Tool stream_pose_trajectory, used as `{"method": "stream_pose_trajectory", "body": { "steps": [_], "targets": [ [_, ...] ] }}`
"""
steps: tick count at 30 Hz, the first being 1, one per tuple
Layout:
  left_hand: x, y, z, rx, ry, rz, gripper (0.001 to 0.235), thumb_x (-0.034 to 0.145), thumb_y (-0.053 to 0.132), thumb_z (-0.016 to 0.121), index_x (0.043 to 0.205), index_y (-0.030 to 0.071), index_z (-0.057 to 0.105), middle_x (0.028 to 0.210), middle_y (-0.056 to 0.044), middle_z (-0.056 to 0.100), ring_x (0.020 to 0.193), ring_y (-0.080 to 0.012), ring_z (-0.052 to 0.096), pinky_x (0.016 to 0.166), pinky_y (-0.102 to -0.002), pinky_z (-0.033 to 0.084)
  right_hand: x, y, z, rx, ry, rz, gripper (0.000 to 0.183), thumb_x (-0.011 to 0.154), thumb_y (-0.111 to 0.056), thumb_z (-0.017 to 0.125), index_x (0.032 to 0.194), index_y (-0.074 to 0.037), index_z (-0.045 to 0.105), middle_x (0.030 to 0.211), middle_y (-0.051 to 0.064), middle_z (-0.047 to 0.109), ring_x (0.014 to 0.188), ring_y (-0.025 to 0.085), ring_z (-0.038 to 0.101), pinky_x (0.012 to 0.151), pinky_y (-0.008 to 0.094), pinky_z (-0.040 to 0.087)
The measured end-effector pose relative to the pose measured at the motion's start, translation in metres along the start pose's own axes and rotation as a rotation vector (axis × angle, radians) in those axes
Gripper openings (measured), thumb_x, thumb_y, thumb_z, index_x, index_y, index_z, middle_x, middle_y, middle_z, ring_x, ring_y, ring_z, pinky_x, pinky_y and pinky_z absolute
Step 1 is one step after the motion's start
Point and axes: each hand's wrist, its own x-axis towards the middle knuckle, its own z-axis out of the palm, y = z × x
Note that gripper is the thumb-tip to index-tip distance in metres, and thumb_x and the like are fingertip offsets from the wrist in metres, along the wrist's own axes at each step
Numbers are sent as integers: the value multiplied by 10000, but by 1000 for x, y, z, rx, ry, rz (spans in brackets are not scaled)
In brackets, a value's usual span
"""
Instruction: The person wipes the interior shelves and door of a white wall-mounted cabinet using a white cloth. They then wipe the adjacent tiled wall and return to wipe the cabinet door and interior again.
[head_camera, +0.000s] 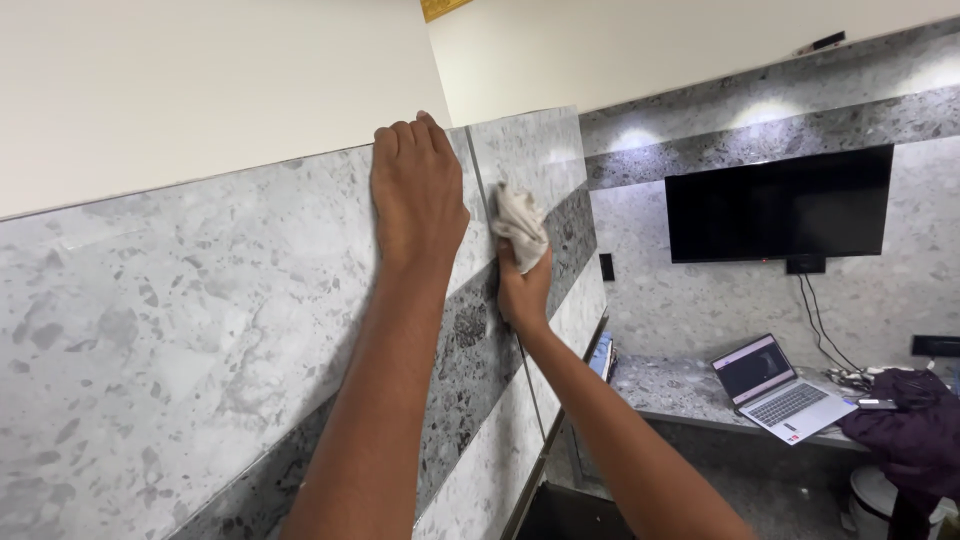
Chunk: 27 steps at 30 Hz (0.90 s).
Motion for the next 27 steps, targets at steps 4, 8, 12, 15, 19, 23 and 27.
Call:
{"method": "stream_pose_trajectory", "body": {
  "steps": [4,8,12,15,19,23,27],
  "targets": [
    [1,-2,-7,-8,-13,6,783,809,432,688,1416,-40,540,964,-44,656,882,-159,549,850,-305,390,13,34,17,392,-130,839,377,971,-223,628,1285,-17,602,1018,84,694,756,136,620,640,302,520],
    [4,0,1,7,20,-21,749,817,407,670,1410,-33,541,952,-47,652,877,-165,547,855,-304,388,34,7,25,347,-213,862,372,1004,-253,611,1283,-9,631,969,80,706,680,143,608,592,321,532],
    [0,1,0,1,29,-24,707,846,368,664,1418,-31,546,936,-45,649,867,-158,547,848,-305,389,-26,-5,-6,195,-150,404,556,980,-154,696,1430,69,459,1204,193,570,990,210,609,802,357,560],
    [0,0,-3,0,26,-23,706,836,347,672,1421,-27,542,932,-39,642,864,-158,547,841,-306,391,-28,9,-14,426,-80,421,506,1024,-170,675,1429,49,464,1290,166,598,1157,239,616,988,396,506],
    [3,-3,-6,8,-28,11,753,823,386,664,1424,-44,521,925,-59,646,846,-168,544,834,-305,395,5,16,1,331,-180,870,411,1005,-236,630,1334,6,589,1111,141,671,878,221,610,767,380,518],
    [5,-2,0,10,-26,18,729,850,368,645,1432,-51,514,918,-60,653,833,-164,540,826,-306,396,-7,-33,-10,277,-254,843,407,989,-199,637,1309,35,544,1153,153,639,892,225,626,777,353,561],
    [2,1,1,11,-20,-2,693,878,330,638,1446,-45,508,920,-48,652,833,-158,539,822,-310,393,-45,-26,-25,369,-104,416,482,1002,-136,643,1410,75,496,1319,198,624,1226,266,607,1056,367,460]
  ]
}}
